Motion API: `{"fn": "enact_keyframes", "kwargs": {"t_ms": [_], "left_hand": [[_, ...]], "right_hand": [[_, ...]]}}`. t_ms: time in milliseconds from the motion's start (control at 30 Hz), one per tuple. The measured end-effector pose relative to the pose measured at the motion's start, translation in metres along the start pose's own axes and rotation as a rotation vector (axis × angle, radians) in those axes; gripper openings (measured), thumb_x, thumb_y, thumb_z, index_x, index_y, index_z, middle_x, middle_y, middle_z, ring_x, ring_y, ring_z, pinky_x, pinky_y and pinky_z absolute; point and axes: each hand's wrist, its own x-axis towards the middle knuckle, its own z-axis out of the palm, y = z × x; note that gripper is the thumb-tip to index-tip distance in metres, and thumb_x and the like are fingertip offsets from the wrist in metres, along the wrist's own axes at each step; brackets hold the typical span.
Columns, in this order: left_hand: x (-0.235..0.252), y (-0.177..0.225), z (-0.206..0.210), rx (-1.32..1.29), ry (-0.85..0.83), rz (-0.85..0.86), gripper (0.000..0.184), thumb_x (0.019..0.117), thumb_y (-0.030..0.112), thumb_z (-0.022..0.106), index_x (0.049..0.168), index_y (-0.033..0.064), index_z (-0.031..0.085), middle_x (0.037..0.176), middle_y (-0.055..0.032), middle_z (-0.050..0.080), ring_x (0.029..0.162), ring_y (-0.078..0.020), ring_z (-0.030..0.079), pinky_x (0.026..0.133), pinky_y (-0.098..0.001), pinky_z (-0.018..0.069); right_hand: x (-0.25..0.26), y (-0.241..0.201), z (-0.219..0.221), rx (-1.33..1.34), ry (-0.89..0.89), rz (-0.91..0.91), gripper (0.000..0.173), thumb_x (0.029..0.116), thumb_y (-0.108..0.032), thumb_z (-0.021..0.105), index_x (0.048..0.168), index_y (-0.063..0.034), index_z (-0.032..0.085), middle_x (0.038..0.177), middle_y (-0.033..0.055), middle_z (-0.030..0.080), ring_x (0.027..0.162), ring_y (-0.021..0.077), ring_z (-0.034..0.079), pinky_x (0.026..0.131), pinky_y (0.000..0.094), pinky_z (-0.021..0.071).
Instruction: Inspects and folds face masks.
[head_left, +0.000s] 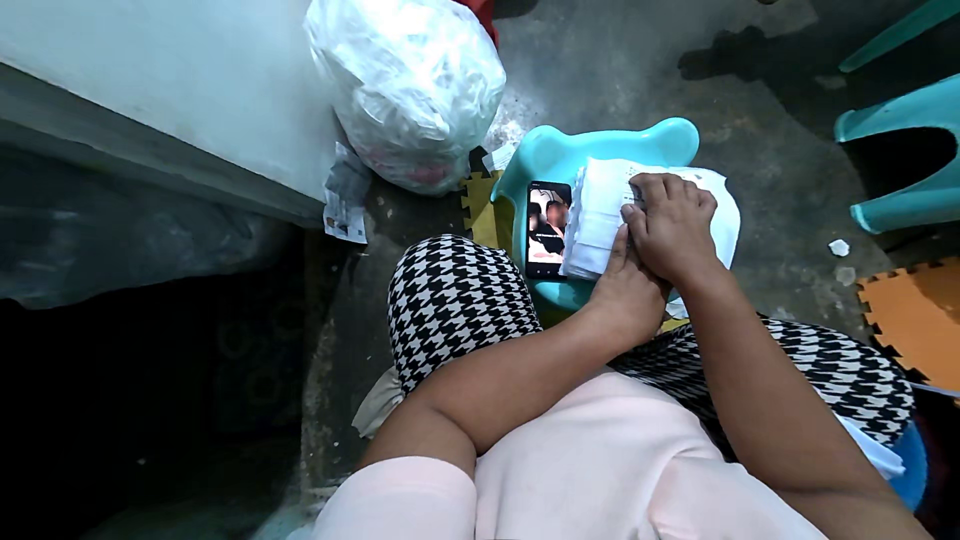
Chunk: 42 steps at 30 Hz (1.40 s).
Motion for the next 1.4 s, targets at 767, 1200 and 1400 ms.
{"fn": "enact_keyframes", "kwargs": {"t_ms": [767,1200,1400], "left_hand": [[-0.0010,0.0008,-0.0028,0.015,-0.021,-0.014,0.066,0.0996,0.038,0.061,0.154,0.0052,0.043,0.165,-0.0212,0.029,0.157,-0.0405,0.009,0.122,-0.0649,-0.0088],[0.0016,-0.0002,0.0031,-0.071,0.069,-0.016,0.064,0.1001,0.036,0.059,0.155,0.0069,0.044,0.165,-0.0187,0.032,0.157,-0.0380,0.011,0.123,-0.0631,-0.0095],[-0.0008,-0.0015,-0.0002,-0.116,0.102,0.002,0.058,0.1001,0.033,0.059,0.150,0.0041,0.050,0.161,-0.0194,0.038,0.156,-0.0390,0.017,0.124,-0.0632,-0.0067]], "right_hand": [[0.0019,-0.0004,0.0009,-0.013,0.000,0.024,0.048,0.1057,-0.039,0.037,0.141,-0.0113,0.055,0.140,0.0193,0.056,0.135,0.0409,0.048,0.109,0.0672,0.0278],[0.0042,-0.0001,-0.0034,-0.013,-0.025,0.040,0.049,0.1056,-0.040,0.039,0.142,-0.0105,0.054,0.141,0.0221,0.054,0.133,0.0441,0.048,0.107,0.0678,0.0306],[0.0046,-0.0026,-0.0071,-0.002,-0.036,0.059,0.047,0.1061,-0.038,0.042,0.141,-0.0094,0.055,0.142,0.0237,0.053,0.133,0.0461,0.048,0.106,0.0694,0.0313]]}}
